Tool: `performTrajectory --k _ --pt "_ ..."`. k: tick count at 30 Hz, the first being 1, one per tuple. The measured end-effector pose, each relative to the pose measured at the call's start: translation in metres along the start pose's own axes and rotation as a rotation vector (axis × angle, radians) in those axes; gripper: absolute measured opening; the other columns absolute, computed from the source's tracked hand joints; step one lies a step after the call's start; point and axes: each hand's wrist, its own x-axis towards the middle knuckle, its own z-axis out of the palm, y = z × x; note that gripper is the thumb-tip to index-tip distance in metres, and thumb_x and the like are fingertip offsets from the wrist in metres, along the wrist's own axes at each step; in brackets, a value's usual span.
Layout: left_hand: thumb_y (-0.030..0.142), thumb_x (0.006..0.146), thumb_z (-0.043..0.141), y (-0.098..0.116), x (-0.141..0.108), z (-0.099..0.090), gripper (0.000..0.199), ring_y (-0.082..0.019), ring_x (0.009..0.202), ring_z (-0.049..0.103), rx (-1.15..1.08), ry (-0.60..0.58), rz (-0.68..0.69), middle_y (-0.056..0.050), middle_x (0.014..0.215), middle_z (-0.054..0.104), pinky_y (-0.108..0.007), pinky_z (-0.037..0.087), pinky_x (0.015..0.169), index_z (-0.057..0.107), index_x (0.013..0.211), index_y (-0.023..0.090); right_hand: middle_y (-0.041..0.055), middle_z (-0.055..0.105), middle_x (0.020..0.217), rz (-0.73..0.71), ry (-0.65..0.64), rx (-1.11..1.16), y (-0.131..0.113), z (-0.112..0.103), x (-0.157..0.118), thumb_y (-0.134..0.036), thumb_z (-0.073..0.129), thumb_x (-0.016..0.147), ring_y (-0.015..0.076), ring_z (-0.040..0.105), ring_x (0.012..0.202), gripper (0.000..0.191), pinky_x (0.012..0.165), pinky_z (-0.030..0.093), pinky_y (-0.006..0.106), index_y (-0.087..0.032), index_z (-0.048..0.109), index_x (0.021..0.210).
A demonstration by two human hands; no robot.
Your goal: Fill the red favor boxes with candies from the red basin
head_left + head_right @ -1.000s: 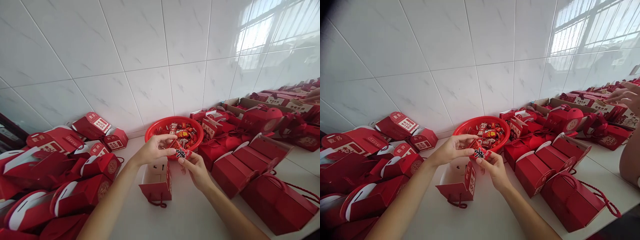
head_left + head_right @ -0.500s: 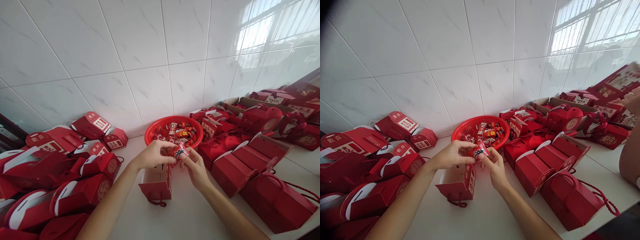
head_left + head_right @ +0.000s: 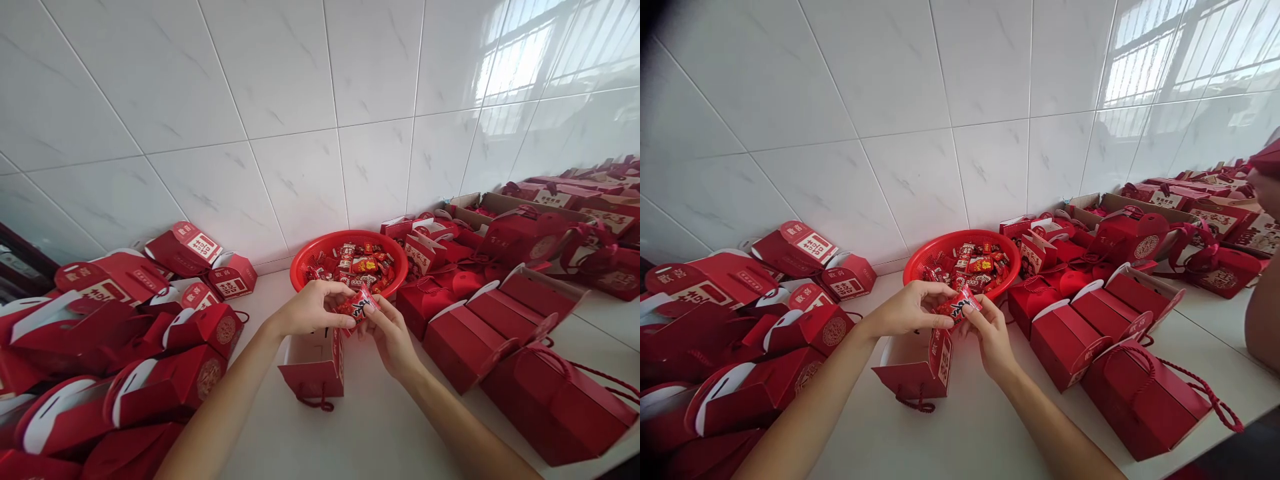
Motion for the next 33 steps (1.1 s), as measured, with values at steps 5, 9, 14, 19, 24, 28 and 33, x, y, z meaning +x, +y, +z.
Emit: performTrajectory --k 5,9,14,19,24,28,33 --pt "0.05 0.083 0.068 0.001 0.0 -0.014 0.053 -0.02 0.093 0.068 0.09 0.039 0.007 -0.006 0.101 0.074 -0.032 0.055 0.083 0.066 0.126 0.02 -0.0021 0.06 0.068 0.042 0.094 0.083 0.001 -0.001 0.002 -0.042 0.08 0.07 0.0122 0.052 0.058 0.027 0.054 0.044 0.025 -0.02 0.065 0.076" --pt "0.049 0.086 0.061 -0.014 0.012 -0.045 0.049 -0.022 0.095 0.069 0.167 0.243 -0.032 -0.008 0.101 0.075 -0.035 0.054 0.089 0.067 0.121 0.017 0.0003 0.067 0.078 0.046 0.233 0.131 0.0 -0.003 0.005 -0.036 0.078 0.064 0.0157 0.058 0.068 0.024 0.062 0.047 0.027 -0.02 0.065 0.077" --pt "0.038 0.087 0.052 -0.047 0.043 -0.072 0.043 -0.023 0.104 0.068 0.384 0.239 -0.155 -0.01 0.117 0.073 -0.033 0.052 0.095 0.07 0.118 0.015 0.0014 0.067 0.065 0.066 0.229 0.058 -0.005 -0.004 0.004 -0.036 0.071 0.067 0.0166 0.056 0.061 0.018 0.057 0.044 0.028 -0.02 0.064 0.071" --pt "0.028 0.074 0.064 -0.065 0.076 -0.059 0.028 -0.02 0.094 0.07 0.529 -0.036 -0.213 -0.004 0.104 0.078 -0.026 0.052 0.086 0.077 0.099 0.021 0.0012 0.066 0.063 0.053 0.235 0.041 -0.005 -0.004 0.004 -0.036 0.072 0.067 0.0157 0.056 0.059 0.018 0.056 0.043 0.026 -0.02 0.064 0.071" --pt "0.02 0.068 0.066 -0.077 0.099 -0.041 0.026 -0.022 0.084 0.069 0.738 -0.13 -0.294 -0.005 0.092 0.076 -0.027 0.051 0.075 0.075 0.093 0.02 0.0007 0.066 0.065 0.031 0.222 0.025 -0.003 -0.006 0.004 -0.035 0.073 0.068 0.0158 0.058 0.06 0.018 0.056 0.043 0.026 -0.02 0.064 0.072" --pt "0.021 0.064 0.072 -0.077 0.109 -0.038 0.04 -0.025 0.098 0.066 0.884 -0.11 -0.317 -0.013 0.119 0.066 -0.027 0.052 0.078 0.073 0.104 0.016 0.0012 0.066 0.066 0.027 0.21 0.021 -0.002 -0.007 0.005 -0.035 0.072 0.069 0.0161 0.059 0.06 0.018 0.052 0.04 0.025 -0.02 0.063 0.072" --pt "0.043 0.066 0.078 -0.07 0.111 -0.035 0.042 -0.032 0.098 0.066 0.999 -0.127 -0.363 -0.019 0.121 0.063 -0.036 0.053 0.083 0.076 0.097 0.015 0.0013 0.066 0.064 0.026 0.206 0.028 -0.004 -0.006 0.005 -0.034 0.072 0.068 0.0154 0.059 0.059 0.017 0.054 0.043 0.025 -0.019 0.064 0.069"
